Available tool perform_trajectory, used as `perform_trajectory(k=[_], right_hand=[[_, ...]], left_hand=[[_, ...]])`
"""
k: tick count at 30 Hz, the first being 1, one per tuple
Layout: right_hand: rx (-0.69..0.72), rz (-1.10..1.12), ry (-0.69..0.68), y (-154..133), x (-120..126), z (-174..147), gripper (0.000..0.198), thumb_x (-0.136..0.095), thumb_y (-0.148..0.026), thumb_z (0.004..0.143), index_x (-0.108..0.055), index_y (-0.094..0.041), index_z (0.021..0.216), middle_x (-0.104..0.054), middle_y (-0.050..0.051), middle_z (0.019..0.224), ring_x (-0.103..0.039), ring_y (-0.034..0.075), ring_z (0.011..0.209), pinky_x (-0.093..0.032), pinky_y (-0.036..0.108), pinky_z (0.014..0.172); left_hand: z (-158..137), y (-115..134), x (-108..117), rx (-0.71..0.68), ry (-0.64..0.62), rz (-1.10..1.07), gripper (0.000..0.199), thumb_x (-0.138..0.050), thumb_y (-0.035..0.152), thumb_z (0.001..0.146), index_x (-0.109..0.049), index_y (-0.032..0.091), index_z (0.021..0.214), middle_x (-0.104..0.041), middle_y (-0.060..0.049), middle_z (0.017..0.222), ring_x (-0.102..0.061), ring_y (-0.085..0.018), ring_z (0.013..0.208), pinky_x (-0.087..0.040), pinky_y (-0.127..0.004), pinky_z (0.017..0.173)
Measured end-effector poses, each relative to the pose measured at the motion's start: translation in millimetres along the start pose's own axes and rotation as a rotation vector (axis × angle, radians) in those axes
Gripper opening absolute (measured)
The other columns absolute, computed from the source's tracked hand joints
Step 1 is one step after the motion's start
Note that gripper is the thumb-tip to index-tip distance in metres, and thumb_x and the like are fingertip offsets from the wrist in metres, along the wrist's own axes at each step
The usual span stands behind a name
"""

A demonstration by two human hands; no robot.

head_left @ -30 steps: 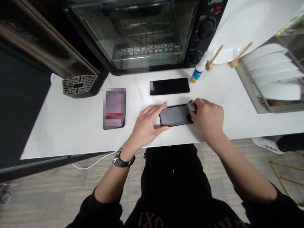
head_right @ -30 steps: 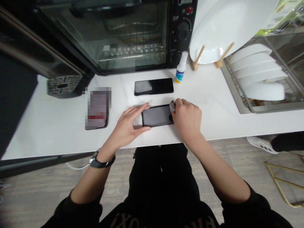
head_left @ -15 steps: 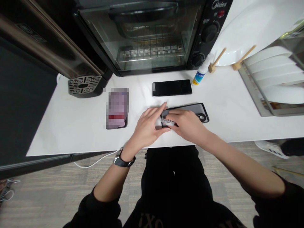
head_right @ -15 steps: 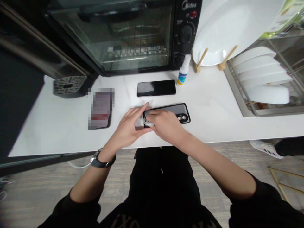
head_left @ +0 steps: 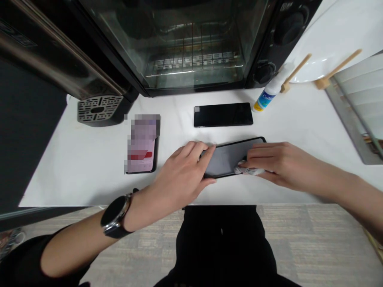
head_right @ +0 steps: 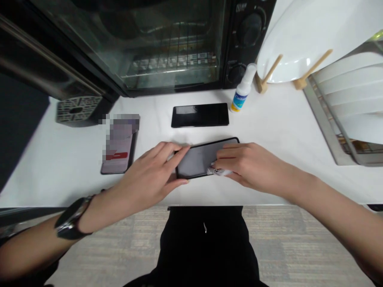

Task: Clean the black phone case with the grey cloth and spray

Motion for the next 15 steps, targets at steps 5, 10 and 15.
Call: perform_trajectory(k=[5, 10, 15], right_hand=[[-0.055, -0.186, 0.044, 6.9, 9.6, -35.6, 0.032, -0.041, -0.033, 0.111, -0.071, -0.021, 0.113, -0.075, 0.007, 0.1, -0.07, 0.022, 0.092, -0.052, 0.037, 0.077], [-0.317, -0.485, 0.186, -2.6, 8.2, -47.8, 0.02, -0.051, -0.032, 0.108, -0.067, -0.022, 0.102, -0.073, 0.004, 0.088, -0.068, 0.02, 0.074, -0.044, 0.035, 0.064], [-0.441, -0.605, 0.258, -5.9, 7.8, -24.5, 0.023, -0.051, -0.032, 0.107, -0.065, -0.021, 0.093, -0.067, 0.002, 0.073, -0.06, 0.02, 0.061, -0.035, 0.034, 0.055]], left_hand=[[2.6, -7.4, 5.7, -0.059, -0.021, -0.04, 0.073, -0.073, 0.04, 0.097, -0.043, 0.009, 0.156, -0.058, -0.017, 0.135, -0.054, -0.035, 0.126, -0.052, -0.052, 0.11], [3.4, -14.3, 2.7, -0.111, 0.018, -0.133, 0.071, -0.073, 0.035, 0.098, -0.043, 0.012, 0.158, -0.056, -0.016, 0.137, -0.054, -0.033, 0.124, -0.053, -0.05, 0.109], [2.7, -13.6, 0.6, -0.113, 0.031, -0.172, 0.07, -0.072, 0.032, 0.098, -0.042, 0.011, 0.159, -0.056, -0.016, 0.138, -0.052, -0.032, 0.126, -0.052, -0.05, 0.111]])
Point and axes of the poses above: each hand's wrist, its own z-axis towards the middle knuckle, its own x-axis out of the back of the hand, y = z × x, the point moved 4 cm from there along z, towards the middle knuckle
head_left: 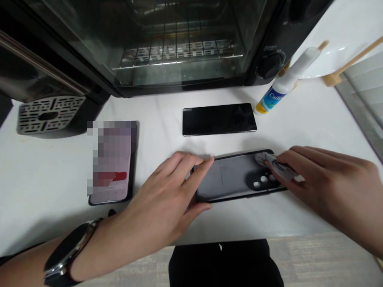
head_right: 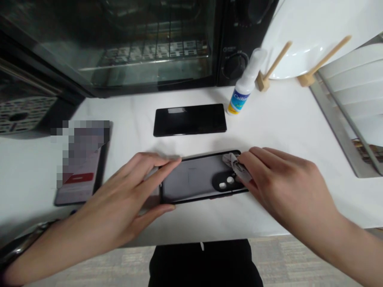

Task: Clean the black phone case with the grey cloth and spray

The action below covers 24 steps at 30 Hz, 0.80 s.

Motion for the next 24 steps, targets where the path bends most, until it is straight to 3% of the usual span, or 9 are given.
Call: perform_trajectory(k=[2, 8, 14, 20, 24], right_hand=[[0.015, -0.021, -0.019, -3.6, -3.6, 14.4, 0.023, -0.051, -0.029, 0.106, -0.065, -0.021, 0.09, -0.067, 0.003, 0.072, -0.06, 0.021, 0.06, -0.034, 0.035, 0.055], [0.267, 0.008, -0.02, -24.1, -13.0, 49.2, 0.022, -0.05, -0.003, 0.09, -0.066, -0.018, 0.087, -0.065, 0.004, 0.073, -0.061, 0.022, 0.062, -0.035, 0.035, 0.056], [0.352, 0.245, 0.004, -37.9, -22.2, 60.1, 0.024, -0.049, -0.007, 0.099, -0.072, -0.011, 0.098, -0.073, 0.009, 0.088, -0.065, 0.021, 0.07, -0.045, 0.034, 0.06], [0.41, 0.543, -0.039, -53.4, -26.0, 63.4, 0.026, -0.049, -0.012, 0.105, -0.074, -0.008, 0.113, -0.076, 0.012, 0.103, -0.07, 0.022, 0.09, -0.059, 0.035, 0.08], [0.543, 0.647, -0.085, -60.1, -25.5, 62.4, 0.031, -0.045, -0.015, 0.108, -0.075, -0.011, 0.117, -0.076, 0.01, 0.107, -0.07, 0.024, 0.104, -0.06, 0.04, 0.095]], left_hand=[[-0.5, 0.3, -1.2, -0.008, 0.005, -0.018, 0.071, -0.07, 0.032, 0.099, -0.041, 0.009, 0.16, -0.056, -0.017, 0.139, -0.051, -0.033, 0.127, -0.053, -0.051, 0.11], [-0.4, -4.9, -5.5, 0.009, 0.045, -0.073, 0.072, -0.069, 0.029, 0.099, -0.038, 0.01, 0.162, -0.055, -0.016, 0.142, -0.049, -0.032, 0.13, -0.051, -0.05, 0.113], [-0.2, -8.6, -6.0, 0.038, 0.116, -0.131, 0.095, -0.069, 0.027, 0.099, -0.009, 0.011, 0.171, -0.06, -0.015, 0.138, -0.053, -0.03, 0.123, -0.051, -0.047, 0.111], [0.2, -11.4, -9.0, 0.002, 0.183, -0.185, 0.098, -0.071, 0.035, 0.099, -0.009, 0.01, 0.17, -0.059, -0.016, 0.147, -0.052, -0.03, 0.133, -0.046, -0.046, 0.118], [1.2, -12.0, -9.8, -0.019, 0.177, -0.159, 0.095, -0.068, 0.039, 0.101, -0.01, 0.01, 0.17, -0.06, -0.017, 0.145, -0.053, -0.031, 0.133, -0.048, -0.047, 0.115]])
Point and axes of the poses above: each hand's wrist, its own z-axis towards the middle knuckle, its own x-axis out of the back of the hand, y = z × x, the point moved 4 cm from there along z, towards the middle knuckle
